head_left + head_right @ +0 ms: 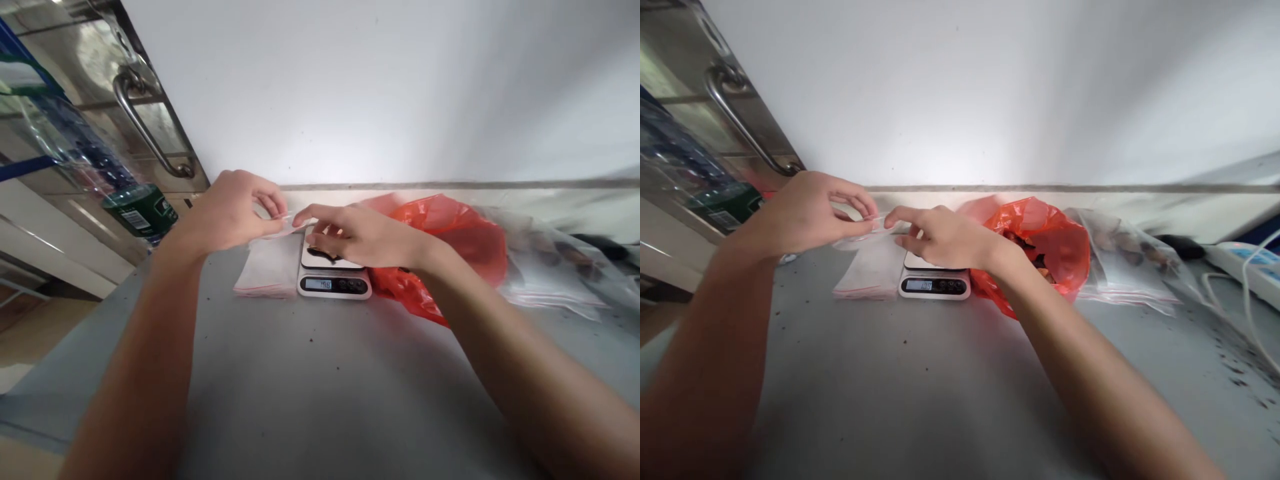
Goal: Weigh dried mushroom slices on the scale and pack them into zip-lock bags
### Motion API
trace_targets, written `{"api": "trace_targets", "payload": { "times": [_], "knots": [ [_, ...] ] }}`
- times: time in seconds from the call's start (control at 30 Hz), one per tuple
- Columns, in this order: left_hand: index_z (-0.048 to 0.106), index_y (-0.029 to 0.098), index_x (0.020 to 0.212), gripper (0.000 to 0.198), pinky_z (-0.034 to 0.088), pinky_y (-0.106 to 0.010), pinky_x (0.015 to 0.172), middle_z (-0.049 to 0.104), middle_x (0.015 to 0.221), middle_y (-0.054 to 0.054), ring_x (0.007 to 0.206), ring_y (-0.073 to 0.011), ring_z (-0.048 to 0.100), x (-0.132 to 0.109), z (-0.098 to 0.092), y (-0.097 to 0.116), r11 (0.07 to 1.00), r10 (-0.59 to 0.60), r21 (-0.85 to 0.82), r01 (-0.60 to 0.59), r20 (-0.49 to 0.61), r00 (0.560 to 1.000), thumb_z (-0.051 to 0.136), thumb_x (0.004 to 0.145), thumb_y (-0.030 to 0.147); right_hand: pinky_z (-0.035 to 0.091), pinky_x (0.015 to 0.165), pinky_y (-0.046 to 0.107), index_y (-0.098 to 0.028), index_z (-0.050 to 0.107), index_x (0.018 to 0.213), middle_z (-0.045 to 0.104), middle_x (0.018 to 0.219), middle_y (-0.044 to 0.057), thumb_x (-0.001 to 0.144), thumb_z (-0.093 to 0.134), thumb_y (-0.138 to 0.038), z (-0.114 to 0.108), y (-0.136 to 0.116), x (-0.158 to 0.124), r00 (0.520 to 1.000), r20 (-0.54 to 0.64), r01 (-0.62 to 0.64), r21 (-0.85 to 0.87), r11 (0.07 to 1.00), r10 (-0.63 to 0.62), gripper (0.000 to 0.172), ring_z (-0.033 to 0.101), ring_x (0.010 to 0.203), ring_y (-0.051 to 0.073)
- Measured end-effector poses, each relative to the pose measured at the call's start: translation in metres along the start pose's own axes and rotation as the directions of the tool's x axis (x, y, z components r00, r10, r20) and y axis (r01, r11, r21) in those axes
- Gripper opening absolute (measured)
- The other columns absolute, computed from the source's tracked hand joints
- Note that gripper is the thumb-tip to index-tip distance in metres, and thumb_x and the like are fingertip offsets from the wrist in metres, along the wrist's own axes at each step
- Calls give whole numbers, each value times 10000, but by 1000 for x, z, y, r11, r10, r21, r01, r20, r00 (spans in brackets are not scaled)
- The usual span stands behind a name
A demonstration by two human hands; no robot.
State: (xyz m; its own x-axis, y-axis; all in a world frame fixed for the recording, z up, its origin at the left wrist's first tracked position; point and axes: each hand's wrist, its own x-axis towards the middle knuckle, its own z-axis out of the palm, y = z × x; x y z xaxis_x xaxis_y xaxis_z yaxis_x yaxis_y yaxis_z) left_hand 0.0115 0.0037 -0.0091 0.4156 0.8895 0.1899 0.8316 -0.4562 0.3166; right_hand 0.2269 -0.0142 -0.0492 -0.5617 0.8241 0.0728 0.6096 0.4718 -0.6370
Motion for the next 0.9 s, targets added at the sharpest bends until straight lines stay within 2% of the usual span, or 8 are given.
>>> {"api": "trace_targets", "payload": {
  "times": [0.1, 0.2, 0.3, 0.43, 0.53, 0.67, 0.77, 0.9],
  "knots": [
    [719, 230, 790, 209, 587, -305, 803, 782, 890, -16, 933, -252, 742, 1, 3, 0, 998, 19, 58, -12, -121, 992, 601, 762, 400, 390, 619, 306, -185, 716, 846, 654, 701, 11, 1065, 524, -313, 5, -4, 4, 995, -6, -102, -22, 995, 102, 318, 498, 574, 130],
    [750, 225, 962, 261, 584, -334, 893, 784, 1063, -50, 1039, -267, 732, -1, 4, 1, 995, 90, 66, -78, -196, 977, 595, 778, 329, 381, 579, 309, -184, 618, 633, 638, 627, 23, 994, 628, -307, 10, -7, 9, 960, -185, -220, -33, 975, 211, 382, 502, 547, 127],
    [654, 283, 1396, 626, 511, -424, 1109, 647, 1486, -62, 1398, -352, 586, -5, 4, 3, 979, 206, 0, -206, -18, 978, 700, 805, 483, 443, 611, 296, -179, 672, 681, 666, 630, 10, 810, 699, -105, 12, -8, 11, 931, -314, -164, 93, 982, 185, 152, 567, 579, 136],
    [339, 361, 1670, 1131, 393, -473, 1230, 384, 1738, -42, 1603, -418, 316, -6, 7, 3, 976, 220, -43, -215, 223, 950, 818, 687, 650, 454, 591, 290, -182, 646, 630, 661, 610, 24, 785, 784, -237, 12, -6, 9, 937, -333, -10, 267, 964, 102, 216, 573, 597, 145],
    [268, 370, 1696, 1134, 413, -464, 1206, 384, 1743, -58, 1571, -420, 379, -4, 8, -1, 992, 128, -47, -119, 274, 953, 793, 732, 654, 427, 595, 287, -183, 606, 593, 638, 613, 24, 886, 735, -369, 12, -4, 8, 911, -401, 18, 269, 963, 94, 370, 524, 597, 126],
    [210, 346, 1710, 1190, 464, -432, 1136, 440, 1707, -97, 1528, -436, 437, -3, 6, -5, 1000, -5, 4, 4, 297, 955, 786, 729, 697, 451, 589, 285, -165, 702, 784, 702, 739, 43, 956, 666, -348, 12, -1, 10, 937, -323, -23, 327, 945, 134, 253, 570, 602, 126],
    [413, 281, 1612, 1021, 508, -403, 1053, 614, 1545, -118, 1382, -416, 589, -3, 4, -9, 997, -74, 38, 65, 316, 946, 741, 742, 702, 524, 614, 304, -158, 701, 1001, 761, 895, 100, 1003, 597, -314, 9, 6, 12, 911, -349, -93, 342, 935, 218, 188, 679, 663, 164],
    [572, 221, 1434, 831, 543, -399, 958, 723, 1357, -138, 1192, -396, 688, -3, 5, -19, 997, -75, 48, 61, 373, 925, 693, 755, 684, 578, 815, 394, -163, 732, 1099, 794, 1032, 140, 929, 574, -153, 5, 28, 16, 873, -434, -251, -15, 968, 220, 232, 744, 927, 268]
  ]
}}
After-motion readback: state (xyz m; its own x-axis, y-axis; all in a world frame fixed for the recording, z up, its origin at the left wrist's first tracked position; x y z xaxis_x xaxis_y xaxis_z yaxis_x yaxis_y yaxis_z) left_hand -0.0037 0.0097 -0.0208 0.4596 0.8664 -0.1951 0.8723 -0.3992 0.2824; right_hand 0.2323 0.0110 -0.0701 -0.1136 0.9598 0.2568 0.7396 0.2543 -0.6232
